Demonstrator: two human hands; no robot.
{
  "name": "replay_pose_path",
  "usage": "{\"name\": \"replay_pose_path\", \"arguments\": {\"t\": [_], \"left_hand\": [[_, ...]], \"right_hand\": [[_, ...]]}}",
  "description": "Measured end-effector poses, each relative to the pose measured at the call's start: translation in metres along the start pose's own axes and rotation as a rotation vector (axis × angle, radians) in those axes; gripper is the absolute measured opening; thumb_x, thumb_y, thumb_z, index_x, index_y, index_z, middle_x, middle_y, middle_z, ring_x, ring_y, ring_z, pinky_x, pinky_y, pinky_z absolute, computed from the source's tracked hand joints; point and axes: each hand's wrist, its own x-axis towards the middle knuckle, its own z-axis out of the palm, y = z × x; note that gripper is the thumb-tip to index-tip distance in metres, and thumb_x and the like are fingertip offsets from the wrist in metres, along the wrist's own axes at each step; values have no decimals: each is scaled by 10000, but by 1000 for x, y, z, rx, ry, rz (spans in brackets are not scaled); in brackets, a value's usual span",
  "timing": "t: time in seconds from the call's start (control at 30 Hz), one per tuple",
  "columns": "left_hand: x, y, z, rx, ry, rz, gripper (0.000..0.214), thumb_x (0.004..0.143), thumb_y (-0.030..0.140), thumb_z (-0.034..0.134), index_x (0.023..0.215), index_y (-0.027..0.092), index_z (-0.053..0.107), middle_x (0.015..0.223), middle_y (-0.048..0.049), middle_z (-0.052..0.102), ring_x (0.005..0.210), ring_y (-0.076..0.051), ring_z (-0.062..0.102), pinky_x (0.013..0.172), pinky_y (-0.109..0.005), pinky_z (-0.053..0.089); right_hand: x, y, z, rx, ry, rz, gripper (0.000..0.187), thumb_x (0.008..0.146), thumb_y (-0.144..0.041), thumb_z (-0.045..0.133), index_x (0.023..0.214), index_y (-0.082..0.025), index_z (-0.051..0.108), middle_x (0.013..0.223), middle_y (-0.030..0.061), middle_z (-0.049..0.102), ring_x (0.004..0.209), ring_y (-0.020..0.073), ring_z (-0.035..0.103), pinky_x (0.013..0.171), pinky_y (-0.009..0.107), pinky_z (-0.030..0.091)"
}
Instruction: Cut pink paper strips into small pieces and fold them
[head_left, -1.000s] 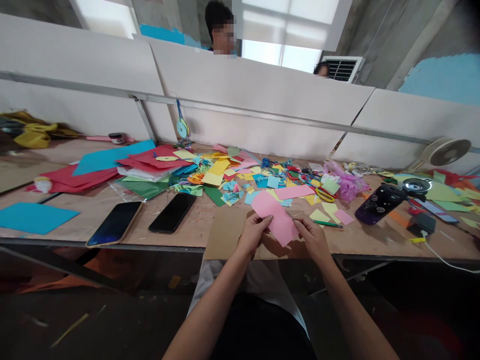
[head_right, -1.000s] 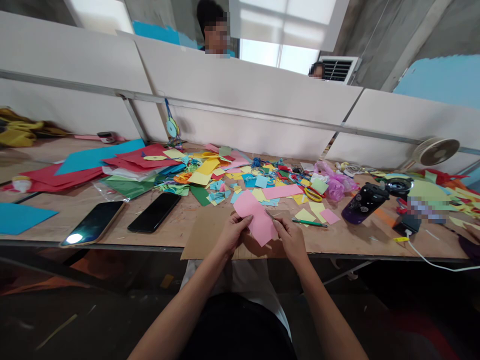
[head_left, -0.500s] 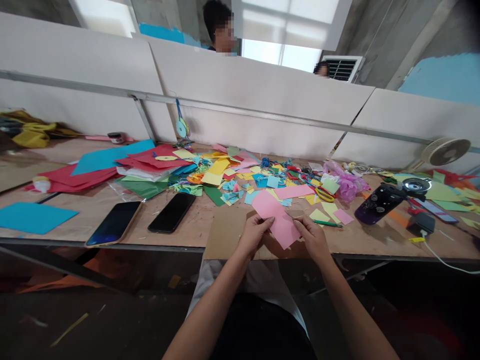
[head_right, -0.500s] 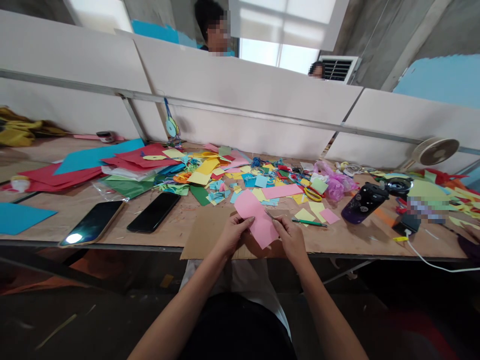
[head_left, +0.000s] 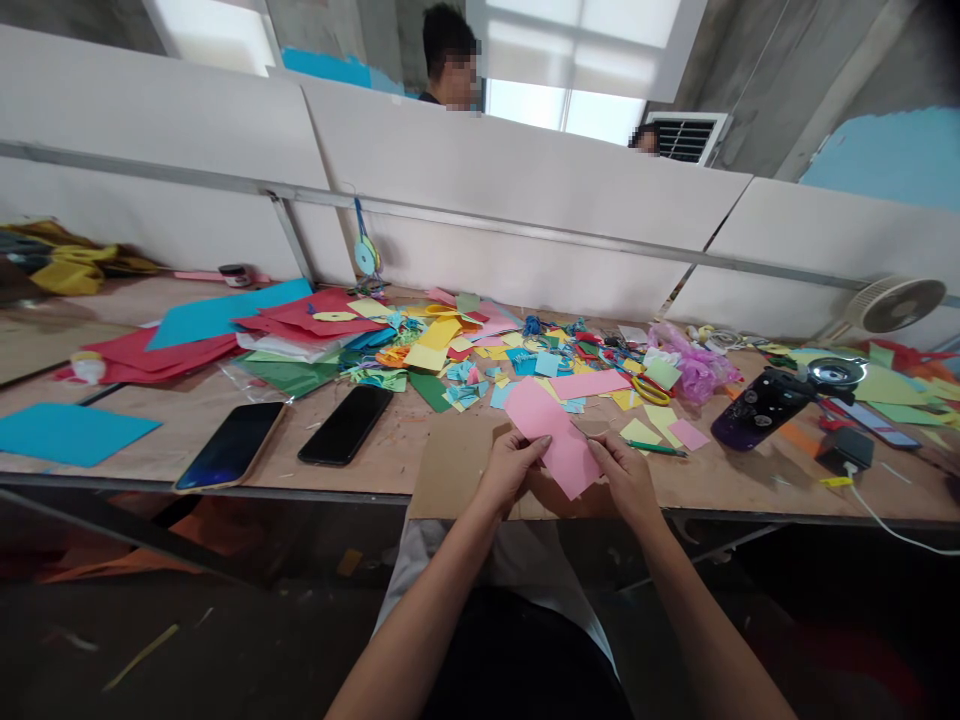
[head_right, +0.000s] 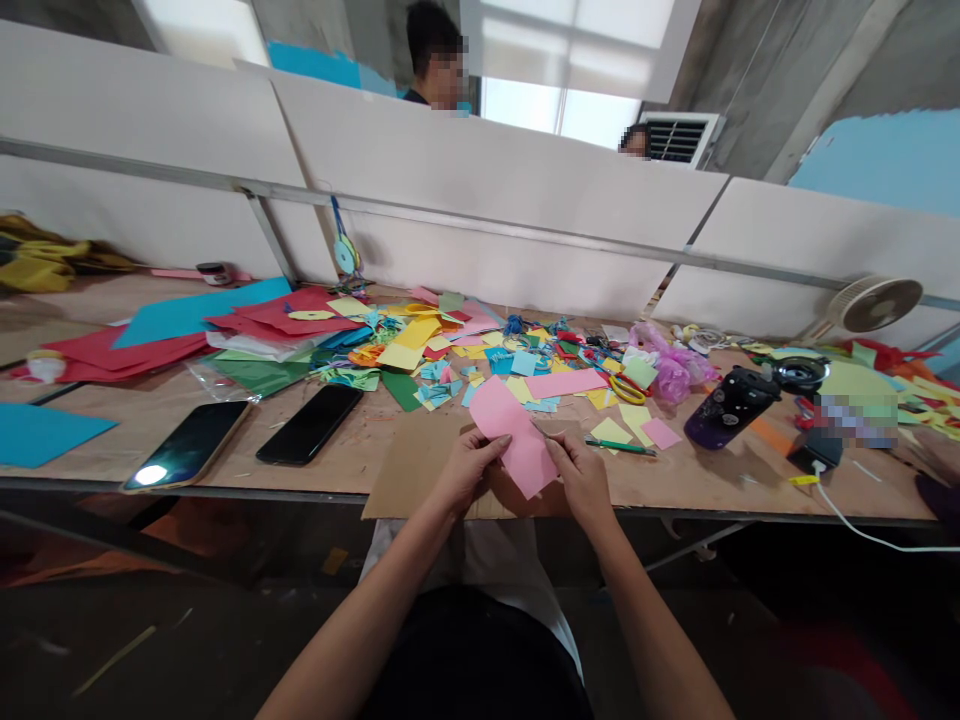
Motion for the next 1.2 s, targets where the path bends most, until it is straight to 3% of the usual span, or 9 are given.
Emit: {"name": "replay_pose_path", "arguments": {"t": [0.17, 0.4, 1.2], "left_hand": [[-2, 0, 0, -44, -83, -11, 393, 623, 436, 876, 864, 143, 777, 818, -73, 718, 677, -132, 599, 639, -242, 463], [-5, 9, 5, 21, -20, -27, 401, 561, 446, 904, 732, 117, 752, 642, -36, 661, 544, -85, 520, 535, -207, 383], [-9, 13, 7, -17, -70, -87, 428, 526, 441, 918, 748, 114, 754, 631, -32, 655, 522, -79, 501, 527, -213, 369]], "right_hand": [[2, 4, 3, 47, 18, 45, 395, 895, -528, 561, 937, -181, 746, 863, 48, 726, 831, 236, 626, 703, 296, 438], [2, 3, 5, 62, 36, 43, 388, 899, -520, 560, 972, -186, 745, 912, 56, 741, 878, 247, 639, 749, 313, 452], [4, -5, 6, 40, 12, 37, 409, 923, -537, 520, 999, -192, 726, 928, 48, 726, 865, 233, 622, 724, 297, 434]]}}
